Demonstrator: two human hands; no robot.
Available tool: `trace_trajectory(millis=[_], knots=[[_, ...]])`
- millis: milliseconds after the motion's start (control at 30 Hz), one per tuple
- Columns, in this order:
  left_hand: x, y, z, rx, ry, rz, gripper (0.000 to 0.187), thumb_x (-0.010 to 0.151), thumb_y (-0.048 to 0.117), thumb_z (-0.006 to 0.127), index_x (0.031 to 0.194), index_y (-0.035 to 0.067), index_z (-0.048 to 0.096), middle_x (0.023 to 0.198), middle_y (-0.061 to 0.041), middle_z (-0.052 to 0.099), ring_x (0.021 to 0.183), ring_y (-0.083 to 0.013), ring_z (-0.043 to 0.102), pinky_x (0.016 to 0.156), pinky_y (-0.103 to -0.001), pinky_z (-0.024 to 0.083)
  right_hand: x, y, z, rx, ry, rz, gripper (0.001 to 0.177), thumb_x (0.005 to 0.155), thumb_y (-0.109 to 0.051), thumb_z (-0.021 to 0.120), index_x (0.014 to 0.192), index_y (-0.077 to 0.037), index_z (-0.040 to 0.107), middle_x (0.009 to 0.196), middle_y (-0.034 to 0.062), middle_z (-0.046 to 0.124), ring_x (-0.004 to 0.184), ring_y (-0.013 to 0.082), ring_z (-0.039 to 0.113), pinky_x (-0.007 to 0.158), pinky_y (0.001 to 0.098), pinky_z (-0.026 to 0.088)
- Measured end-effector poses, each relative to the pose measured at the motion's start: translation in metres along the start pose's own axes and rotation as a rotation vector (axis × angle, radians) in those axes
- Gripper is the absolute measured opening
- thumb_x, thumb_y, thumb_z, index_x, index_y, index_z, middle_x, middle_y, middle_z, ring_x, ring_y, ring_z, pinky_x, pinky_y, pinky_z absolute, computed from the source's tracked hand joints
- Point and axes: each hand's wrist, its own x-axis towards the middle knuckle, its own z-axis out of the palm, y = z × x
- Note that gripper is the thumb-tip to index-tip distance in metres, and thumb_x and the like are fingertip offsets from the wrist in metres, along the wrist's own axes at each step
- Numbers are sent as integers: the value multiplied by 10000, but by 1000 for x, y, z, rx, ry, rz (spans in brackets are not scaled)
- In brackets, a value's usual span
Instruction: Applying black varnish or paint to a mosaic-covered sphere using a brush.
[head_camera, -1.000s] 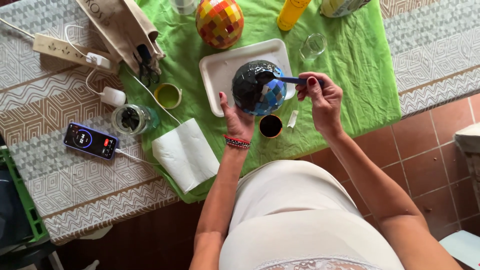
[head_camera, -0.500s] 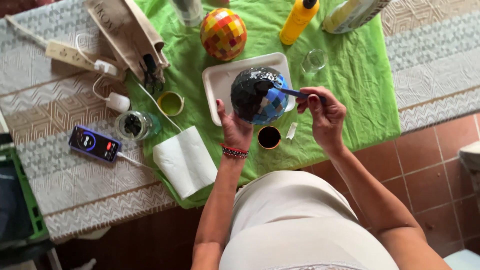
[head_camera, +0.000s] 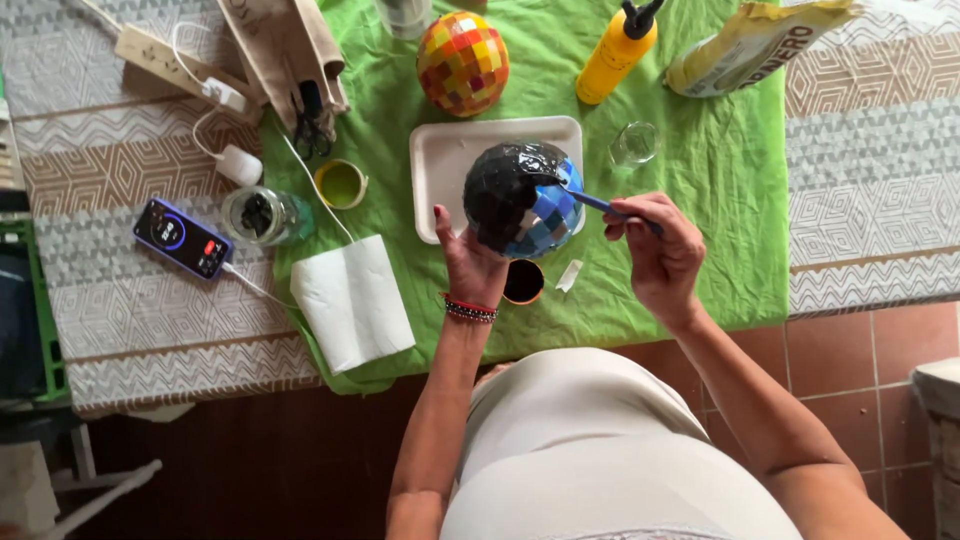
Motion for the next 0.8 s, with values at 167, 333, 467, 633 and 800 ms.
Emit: trace_trajectory(millis=[167, 333, 467, 633, 800], knots=[[-2, -9, -3, -16, -9, 42, 644, 918, 756, 487, 987, 188, 781, 1048, -101, 780, 1038, -239, 734, 1065, -413, 453, 2, 1, -6, -5, -15, -51, 235, 1059, -97, 595, 1078, 110, 704, 901, 249, 680, 693, 263, 696, 636, 378, 605], [-3, -18, 1, -76, -6, 67, 648, 907, 752, 511, 986, 172, 788, 1040, -104, 781, 1037, -246, 736, 1070, -422, 463, 10, -1, -18, -24, -29, -83, 237, 1071, -100, 576, 1096, 100, 699, 923, 254, 677, 695, 271, 698, 635, 388, 604], [-7, -22, 3, -85, -7, 91, 653, 916, 740, 515, 1014, 155, 786, 1041, -98, 781, 1031, -236, 736, 1061, -400, 477, 10, 2, -21, -7, -90, -77, 235, 1067, -105, 586, 1073, 91, 715, 895, 239, 693, 689, 259, 703, 622, 375, 598], [-14, -18, 12, -154, -13, 76, 637, 935, 713, 516, 969, 140, 791, 1000, -108, 786, 997, -243, 749, 1046, -397, 488, 9, 5, -20, -23, -42, -111, 254, 1083, -111, 556, 1096, 99, 699, 929, 242, 682, 700, 246, 696, 624, 370, 592], [-17, -13, 9, -114, 2, 79, 643, 933, 733, 497, 940, 166, 799, 968, -78, 793, 986, -215, 751, 1045, -356, 479, 2, 2, -7, -21, -31, -113, 243, 1068, -86, 572, 1095, 116, 705, 933, 256, 687, 698, 256, 698, 630, 380, 600]])
